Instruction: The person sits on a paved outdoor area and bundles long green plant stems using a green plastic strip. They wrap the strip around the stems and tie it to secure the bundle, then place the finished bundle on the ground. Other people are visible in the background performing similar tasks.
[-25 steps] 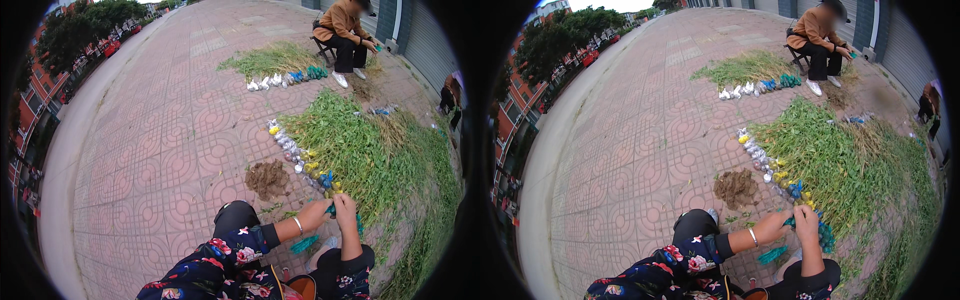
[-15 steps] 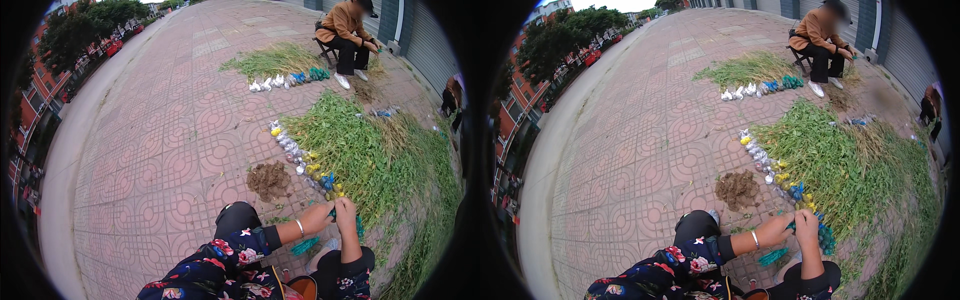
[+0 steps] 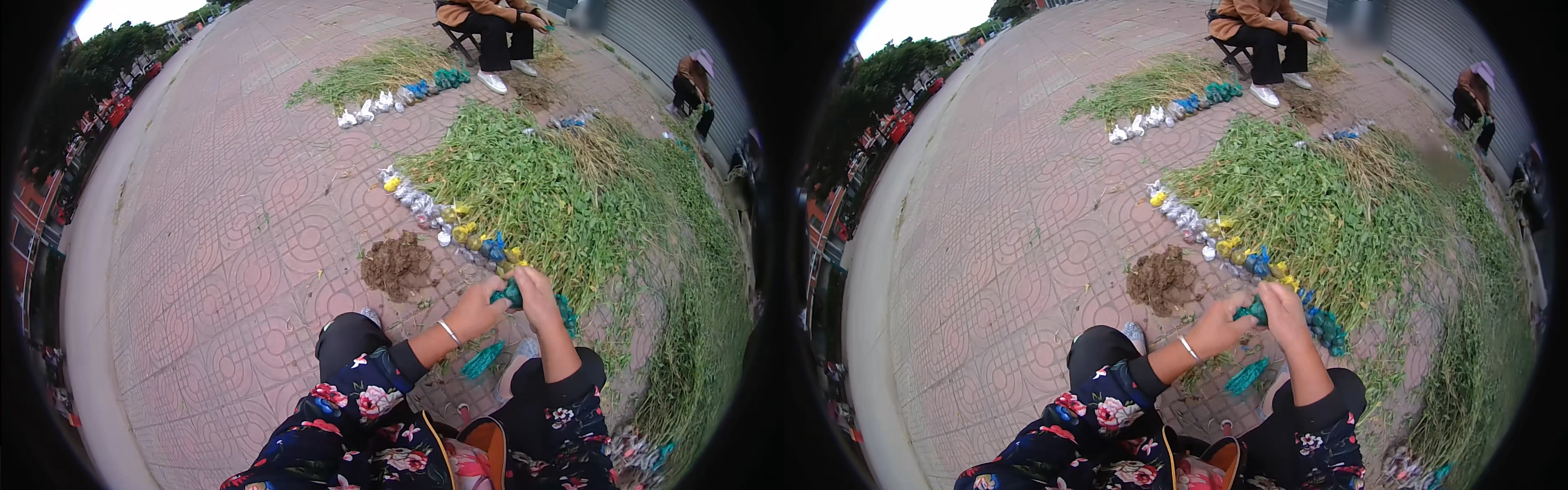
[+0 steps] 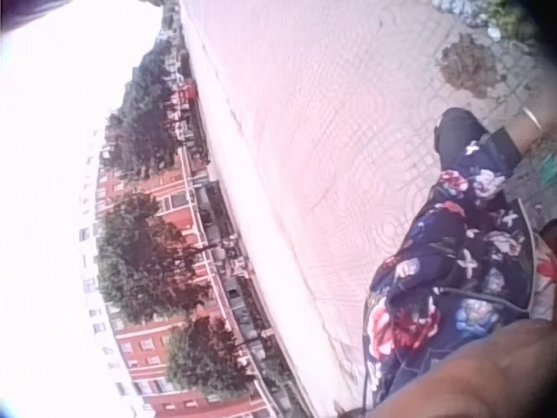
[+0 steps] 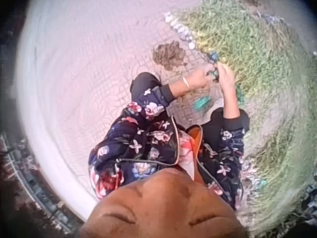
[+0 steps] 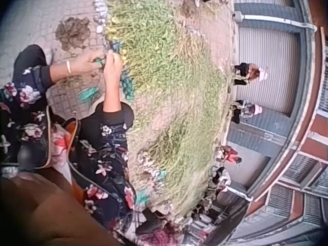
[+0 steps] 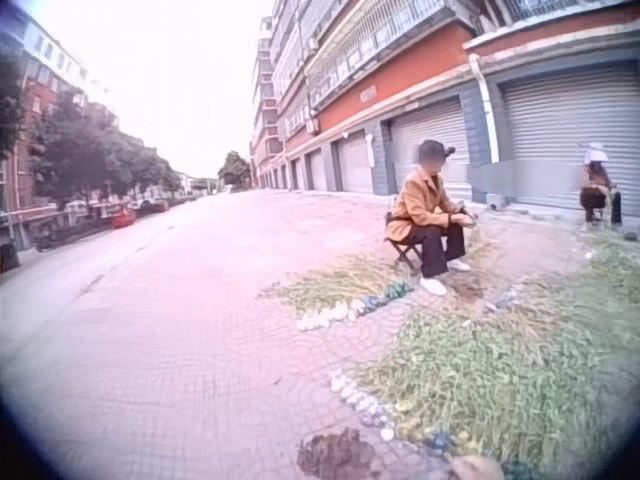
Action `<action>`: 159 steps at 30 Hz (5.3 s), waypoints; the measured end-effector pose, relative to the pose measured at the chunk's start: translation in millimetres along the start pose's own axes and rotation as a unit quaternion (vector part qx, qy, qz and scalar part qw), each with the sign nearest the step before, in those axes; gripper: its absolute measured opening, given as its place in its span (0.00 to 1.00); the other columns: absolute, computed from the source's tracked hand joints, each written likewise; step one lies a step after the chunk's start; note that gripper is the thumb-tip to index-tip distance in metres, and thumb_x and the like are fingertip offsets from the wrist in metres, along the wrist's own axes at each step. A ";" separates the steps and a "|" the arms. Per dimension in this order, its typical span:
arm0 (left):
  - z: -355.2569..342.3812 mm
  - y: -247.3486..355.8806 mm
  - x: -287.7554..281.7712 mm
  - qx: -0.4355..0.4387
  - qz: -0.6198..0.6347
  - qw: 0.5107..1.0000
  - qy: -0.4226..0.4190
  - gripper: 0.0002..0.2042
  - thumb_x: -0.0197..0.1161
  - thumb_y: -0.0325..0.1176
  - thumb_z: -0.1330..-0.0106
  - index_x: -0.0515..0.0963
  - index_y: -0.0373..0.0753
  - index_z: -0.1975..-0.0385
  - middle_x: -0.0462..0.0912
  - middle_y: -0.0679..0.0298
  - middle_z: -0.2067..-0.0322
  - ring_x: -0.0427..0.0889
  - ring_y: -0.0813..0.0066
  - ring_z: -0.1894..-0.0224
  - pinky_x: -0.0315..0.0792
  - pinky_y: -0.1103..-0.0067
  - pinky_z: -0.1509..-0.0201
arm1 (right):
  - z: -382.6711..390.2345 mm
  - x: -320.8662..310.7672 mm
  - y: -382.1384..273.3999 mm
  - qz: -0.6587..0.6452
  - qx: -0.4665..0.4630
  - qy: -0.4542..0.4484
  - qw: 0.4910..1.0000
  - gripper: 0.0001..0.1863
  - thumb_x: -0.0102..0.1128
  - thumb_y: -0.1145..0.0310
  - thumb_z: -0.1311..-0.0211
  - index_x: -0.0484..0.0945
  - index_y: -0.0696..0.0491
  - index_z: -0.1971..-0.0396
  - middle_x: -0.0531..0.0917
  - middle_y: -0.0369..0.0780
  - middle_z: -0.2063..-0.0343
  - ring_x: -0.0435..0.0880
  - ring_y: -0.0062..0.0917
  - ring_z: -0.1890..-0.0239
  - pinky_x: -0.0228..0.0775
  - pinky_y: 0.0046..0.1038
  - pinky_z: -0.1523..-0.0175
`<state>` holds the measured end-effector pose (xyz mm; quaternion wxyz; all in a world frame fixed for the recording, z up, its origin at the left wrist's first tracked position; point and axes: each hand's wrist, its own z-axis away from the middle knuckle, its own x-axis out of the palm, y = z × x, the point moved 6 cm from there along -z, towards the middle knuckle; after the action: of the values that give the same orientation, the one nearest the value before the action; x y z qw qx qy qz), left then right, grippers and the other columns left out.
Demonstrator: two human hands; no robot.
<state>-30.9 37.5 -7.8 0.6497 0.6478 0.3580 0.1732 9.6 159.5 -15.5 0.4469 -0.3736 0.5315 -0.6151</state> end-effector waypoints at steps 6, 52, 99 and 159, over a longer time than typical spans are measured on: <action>-2.2 5.5 -8.9 -0.226 0.321 0.919 -0.049 0.05 0.54 0.31 0.38 0.69 0.40 0.65 0.76 0.66 0.73 0.60 0.91 0.83 0.51 0.92 0.84 | 1.4 2.0 -33.5 -0.013 -0.074 -0.042 0.996 0.26 0.39 0.50 0.35 0.69 0.55 0.48 0.75 0.40 0.56 0.72 0.23 0.53 0.65 0.24 0.50; -1.6 -11.2 -7.7 -0.159 0.225 0.961 0.017 0.04 0.56 0.30 0.38 0.73 0.37 0.68 0.72 0.73 0.81 0.66 0.89 0.85 0.57 0.90 0.84 | 11.7 11.5 -42.1 0.207 -0.176 0.057 0.961 0.08 0.55 0.70 0.50 0.76 0.59 0.74 0.79 0.42 0.75 0.77 0.28 0.71 0.68 0.26 0.63; 5.0 -1.3 2.0 -0.263 0.431 0.863 -0.018 0.05 0.56 0.33 0.38 0.67 0.44 0.73 0.68 0.73 0.78 0.63 0.88 0.81 0.51 0.91 0.84 | 19.8 18.2 -55.1 0.226 -0.313 0.030 0.922 0.19 0.62 0.65 0.53 0.74 0.56 0.60 0.76 0.45 0.62 0.78 0.35 0.62 0.70 0.28 0.58; 1.3 22.2 -4.2 0.026 -0.130 0.991 -0.001 0.14 0.58 0.26 0.48 0.68 0.32 0.61 0.75 0.43 0.70 0.73 0.42 0.63 0.69 0.65 0.64 | 3.8 16.0 -28.8 0.271 -0.117 0.051 0.954 0.15 0.50 0.60 0.45 0.74 0.58 0.79 0.76 0.49 0.80 0.74 0.42 0.77 0.64 0.37 0.70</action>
<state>-27.5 35.9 14.6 0.6502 0.6126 0.4428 0.0769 3.6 144.2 13.3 0.5220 -0.2334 0.7029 -0.4230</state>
